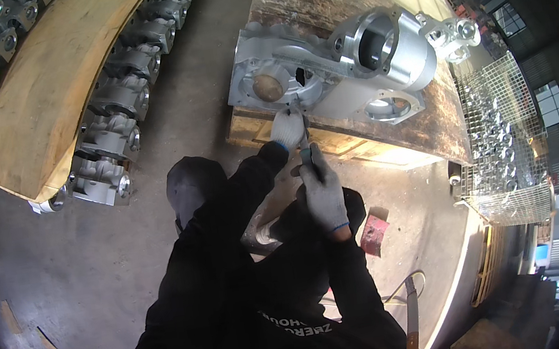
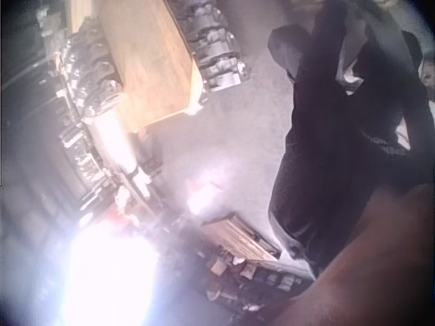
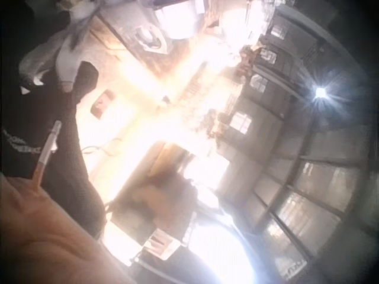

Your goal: The person kneels on the floor and uses a red sanding block to smooth the surfaces of a silver metal casting. They rotate the part to sand different sides and then use a metal file to deburr edges and holes. The person places the finished part on a wooden pallet with other similar parts.

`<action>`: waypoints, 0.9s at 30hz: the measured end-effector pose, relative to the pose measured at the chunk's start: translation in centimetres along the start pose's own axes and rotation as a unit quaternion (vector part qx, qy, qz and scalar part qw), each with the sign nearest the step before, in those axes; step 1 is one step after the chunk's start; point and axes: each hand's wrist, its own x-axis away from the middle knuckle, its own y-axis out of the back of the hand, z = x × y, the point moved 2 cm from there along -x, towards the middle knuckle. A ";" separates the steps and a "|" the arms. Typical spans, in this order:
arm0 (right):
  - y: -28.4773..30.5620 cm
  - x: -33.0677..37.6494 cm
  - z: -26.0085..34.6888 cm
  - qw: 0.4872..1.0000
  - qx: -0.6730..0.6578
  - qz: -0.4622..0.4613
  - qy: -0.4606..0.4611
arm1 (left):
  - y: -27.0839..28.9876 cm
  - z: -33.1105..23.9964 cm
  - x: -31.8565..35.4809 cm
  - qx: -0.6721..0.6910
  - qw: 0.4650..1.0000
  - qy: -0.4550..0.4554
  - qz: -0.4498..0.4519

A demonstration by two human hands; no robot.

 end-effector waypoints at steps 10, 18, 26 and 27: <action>0.3 -0.8 -0.1 0.926 0.341 -0.066 0.147 | 1.9 -1.6 1.1 0.050 0.995 0.086 0.010; 3.7 -5.3 4.2 0.918 0.367 0.066 0.135 | 3.9 -4.1 1.6 -0.110 0.993 -0.005 -0.045; 3.8 -8.7 6.3 0.884 0.425 0.075 0.183 | 4.5 -4.3 -0.7 -0.231 0.968 -0.041 -0.093; 4.1 -8.7 6.9 0.885 0.427 0.088 0.160 | 4.4 -4.3 -0.4 -0.220 0.969 -0.041 -0.104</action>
